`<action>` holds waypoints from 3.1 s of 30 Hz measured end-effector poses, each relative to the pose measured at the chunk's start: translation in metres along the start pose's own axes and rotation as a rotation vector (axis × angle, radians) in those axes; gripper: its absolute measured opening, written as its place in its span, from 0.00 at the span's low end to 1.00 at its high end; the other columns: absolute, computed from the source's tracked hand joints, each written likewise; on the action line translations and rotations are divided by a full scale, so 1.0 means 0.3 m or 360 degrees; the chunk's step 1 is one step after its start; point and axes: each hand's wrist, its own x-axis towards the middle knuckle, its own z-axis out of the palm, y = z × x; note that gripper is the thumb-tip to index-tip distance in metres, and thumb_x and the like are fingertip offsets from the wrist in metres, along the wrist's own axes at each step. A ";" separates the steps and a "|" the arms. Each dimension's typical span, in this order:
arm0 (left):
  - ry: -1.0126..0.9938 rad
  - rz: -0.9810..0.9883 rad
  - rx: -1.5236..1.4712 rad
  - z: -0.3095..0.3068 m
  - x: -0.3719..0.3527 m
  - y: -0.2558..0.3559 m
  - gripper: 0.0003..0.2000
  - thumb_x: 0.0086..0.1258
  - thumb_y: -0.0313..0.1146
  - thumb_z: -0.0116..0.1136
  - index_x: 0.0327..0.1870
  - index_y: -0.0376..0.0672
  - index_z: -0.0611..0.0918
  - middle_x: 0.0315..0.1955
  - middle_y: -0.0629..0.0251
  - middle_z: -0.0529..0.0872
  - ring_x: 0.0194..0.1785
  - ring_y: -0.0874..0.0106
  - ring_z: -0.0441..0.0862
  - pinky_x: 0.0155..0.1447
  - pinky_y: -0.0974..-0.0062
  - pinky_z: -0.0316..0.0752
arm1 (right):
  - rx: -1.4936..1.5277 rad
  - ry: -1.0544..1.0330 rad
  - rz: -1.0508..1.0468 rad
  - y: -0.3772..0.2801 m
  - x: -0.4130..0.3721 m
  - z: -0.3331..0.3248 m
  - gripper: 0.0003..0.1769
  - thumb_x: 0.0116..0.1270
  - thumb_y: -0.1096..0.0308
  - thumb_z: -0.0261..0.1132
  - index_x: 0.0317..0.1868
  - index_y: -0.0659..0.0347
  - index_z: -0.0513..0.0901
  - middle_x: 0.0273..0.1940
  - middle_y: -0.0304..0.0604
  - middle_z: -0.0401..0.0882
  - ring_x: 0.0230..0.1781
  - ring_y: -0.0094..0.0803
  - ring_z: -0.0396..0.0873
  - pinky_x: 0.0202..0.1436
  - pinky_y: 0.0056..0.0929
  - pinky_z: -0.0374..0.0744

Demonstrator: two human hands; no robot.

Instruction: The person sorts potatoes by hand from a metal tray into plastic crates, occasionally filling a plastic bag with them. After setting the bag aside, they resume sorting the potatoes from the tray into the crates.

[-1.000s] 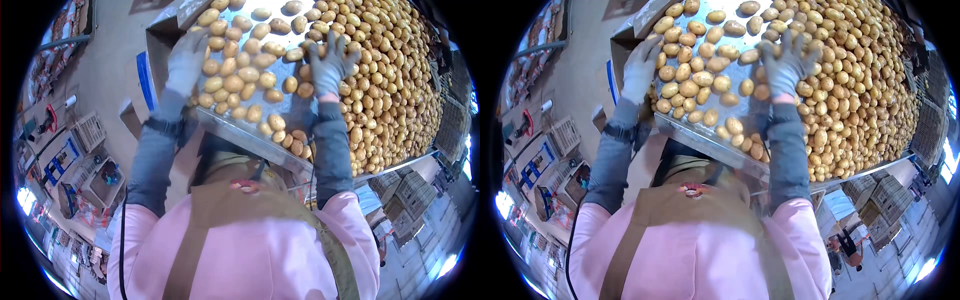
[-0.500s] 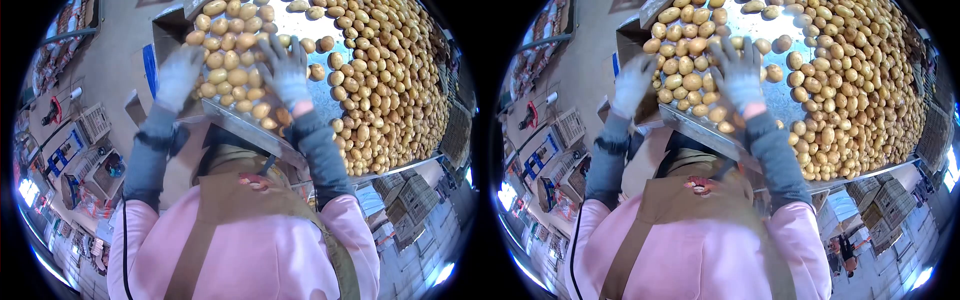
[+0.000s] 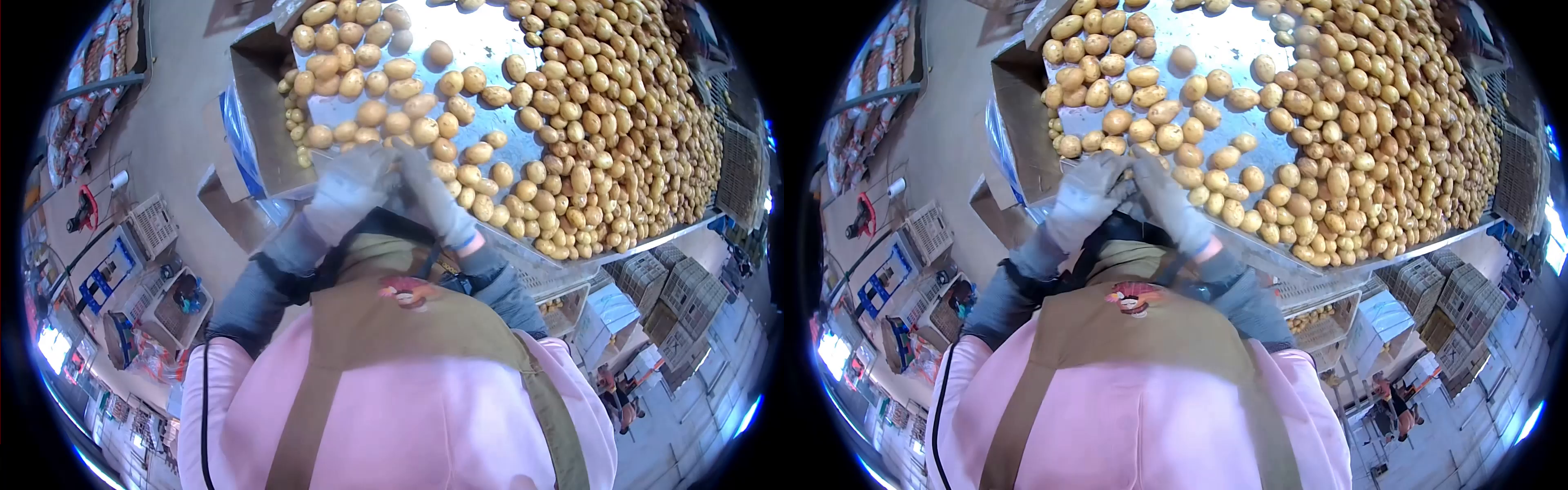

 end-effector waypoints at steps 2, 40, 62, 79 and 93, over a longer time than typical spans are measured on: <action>0.0199 -0.0093 -0.0072 0.190 -0.015 -0.087 0.18 0.70 0.42 0.66 0.57 0.45 0.82 0.46 0.49 0.84 0.53 0.50 0.82 0.56 0.55 0.77 | 0.0914 -0.0016 0.0682 0.018 -0.012 0.010 0.25 0.78 0.68 0.56 0.72 0.62 0.68 0.65 0.54 0.74 0.61 0.49 0.79 0.61 0.39 0.80; 0.0100 0.0502 0.0828 0.065 0.135 -0.072 0.26 0.72 0.45 0.59 0.71 0.53 0.76 0.74 0.64 0.71 0.79 0.63 0.63 0.82 0.44 0.49 | -0.1901 0.0423 -0.0092 0.078 0.131 -0.225 0.36 0.68 0.44 0.65 0.76 0.38 0.70 0.79 0.58 0.55 0.79 0.63 0.53 0.75 0.72 0.56; -0.0044 -0.0454 -0.1750 -0.069 0.236 0.018 0.23 0.70 0.18 0.52 0.68 0.35 0.72 0.58 0.58 0.84 0.55 0.75 0.82 0.51 0.79 0.80 | -0.1056 0.0566 -0.0450 -0.108 0.641 -0.412 0.24 0.71 0.56 0.60 0.63 0.55 0.83 0.58 0.50 0.83 0.63 0.48 0.76 0.70 0.44 0.72; 0.0294 -0.0990 -0.1863 0.055 -0.065 -0.084 0.12 0.79 0.37 0.53 0.48 0.40 0.85 0.34 0.67 0.87 0.43 0.77 0.83 0.46 0.77 0.78 | -0.1653 0.0310 0.0254 -0.012 -0.085 -0.122 0.38 0.60 0.46 0.72 0.71 0.43 0.75 0.78 0.51 0.60 0.79 0.64 0.53 0.80 0.64 0.54; 0.0497 -0.0452 0.0568 -0.170 0.253 -0.293 0.17 0.71 0.44 0.61 0.58 0.50 0.86 0.57 0.58 0.83 0.58 0.55 0.82 0.63 0.58 0.77 | -0.1705 0.0145 -0.0904 -0.069 0.425 0.022 0.24 0.66 0.51 0.65 0.60 0.48 0.81 0.64 0.48 0.73 0.65 0.48 0.71 0.69 0.55 0.64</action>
